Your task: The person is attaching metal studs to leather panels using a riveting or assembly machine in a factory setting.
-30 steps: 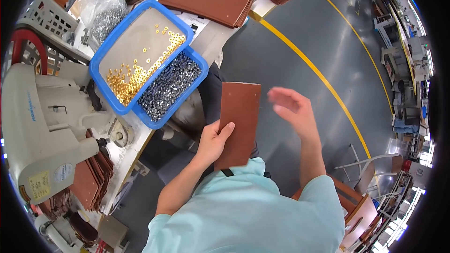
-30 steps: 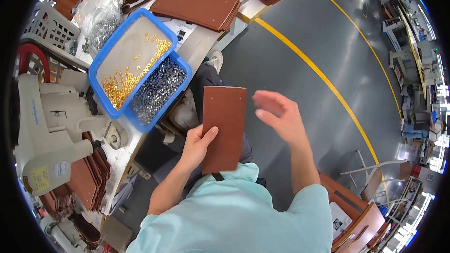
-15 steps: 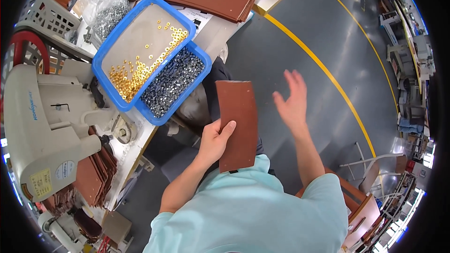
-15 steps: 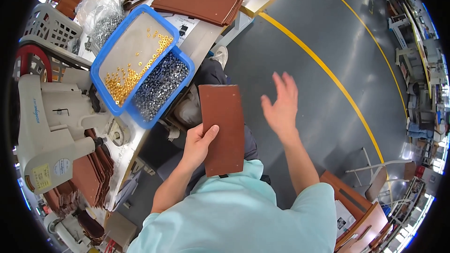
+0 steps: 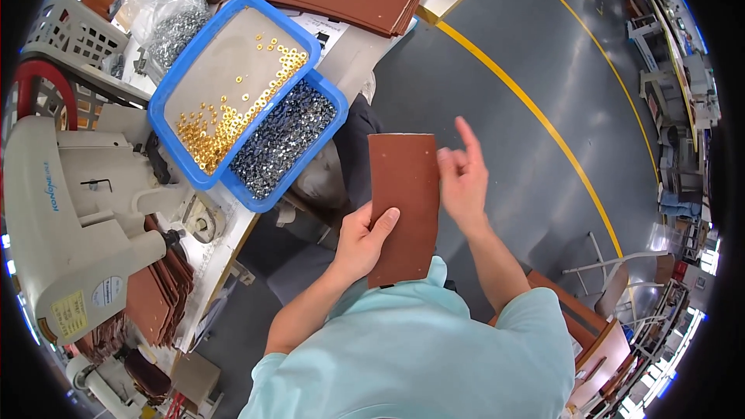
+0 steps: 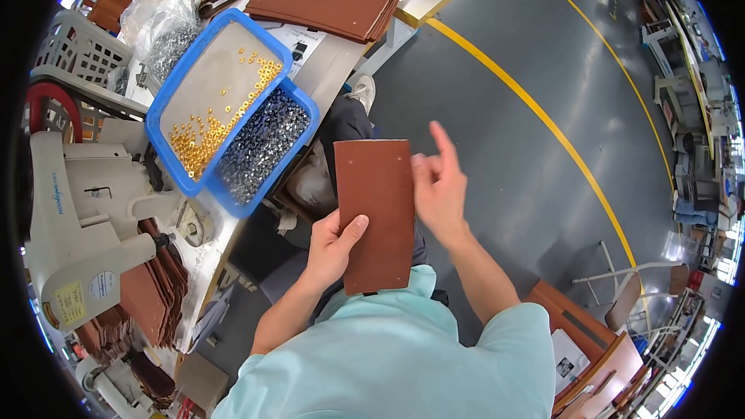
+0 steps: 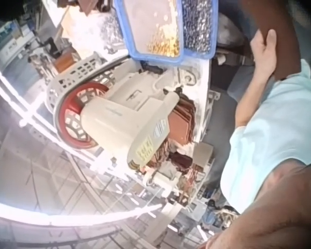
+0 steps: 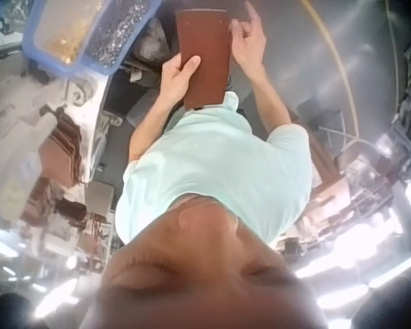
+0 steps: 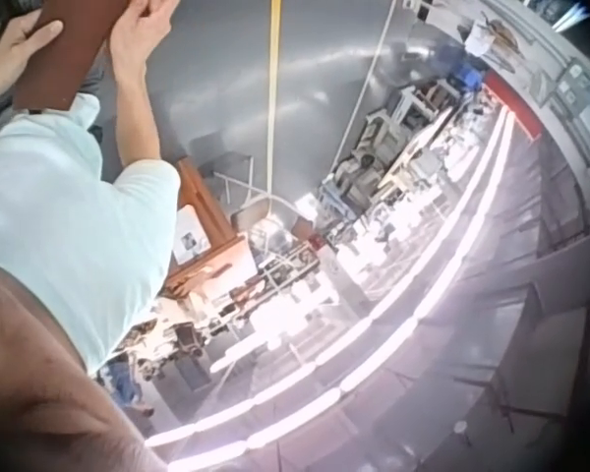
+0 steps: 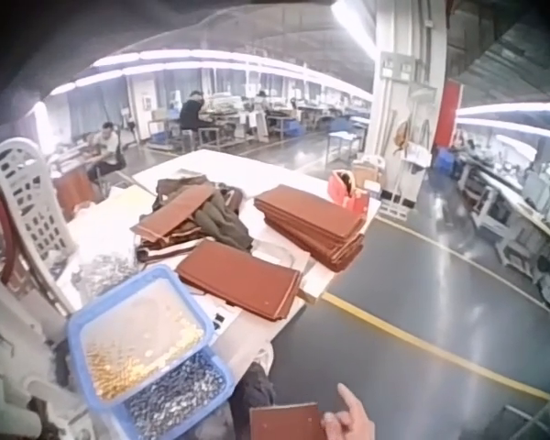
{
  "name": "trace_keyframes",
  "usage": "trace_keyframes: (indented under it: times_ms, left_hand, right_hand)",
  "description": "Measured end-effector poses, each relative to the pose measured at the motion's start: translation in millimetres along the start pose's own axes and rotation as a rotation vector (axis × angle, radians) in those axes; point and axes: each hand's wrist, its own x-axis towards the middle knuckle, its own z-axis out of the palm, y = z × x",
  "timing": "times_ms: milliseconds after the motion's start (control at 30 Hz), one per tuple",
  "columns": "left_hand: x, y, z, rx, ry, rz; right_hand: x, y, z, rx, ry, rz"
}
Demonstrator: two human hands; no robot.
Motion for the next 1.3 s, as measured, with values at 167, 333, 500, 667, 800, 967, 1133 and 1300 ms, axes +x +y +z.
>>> trace_keyframes:
  times_ms: [167, 333, 500, 667, 800, 967, 1133, 1300]
  left_hand:
    - [3.0, -4.4, -2.9, -0.056, 0.019, -0.002]
    - [11.4, 3.1, -3.6, -0.273, -0.007, -0.171]
    - [12.2, 2.9, -5.7, -0.391, -0.01, -0.248]
    - [14.1, 5.9, -6.0, -0.515, 0.007, -0.325]
    - [14.3, 5.8, -1.8, -0.55, 0.064, -0.296]
    - [9.5, 5.7, -5.5, -0.329, 0.051, -0.141]
    - [7.1, 15.4, -7.7, -0.174, -0.01, -0.074]
    - [6.0, 13.1, -8.5, -0.193, -0.03, -0.146]
  right_hand:
    - [5.4, 0.2, -14.0, 0.203, 0.034, -0.084]
    - [-5.0, -7.2, -10.0, 0.324, -0.063, 0.027]
    - [-3.1, -8.0, -16.5, 0.342, -0.052, 0.057]
    - [-2.8, -2.2, -24.9, 0.43, -0.122, 0.116]
    - [-16.8, -17.1, -16.7, 0.453, -0.211, 0.097]
    - [-29.2, -26.5, -13.5, 0.418, -0.372, 0.081]
    - [-28.8, -18.5, -13.4, 0.38, -0.352, 0.043]
    - [-19.2, -8.6, -14.3, 0.45, -0.221, 0.167]
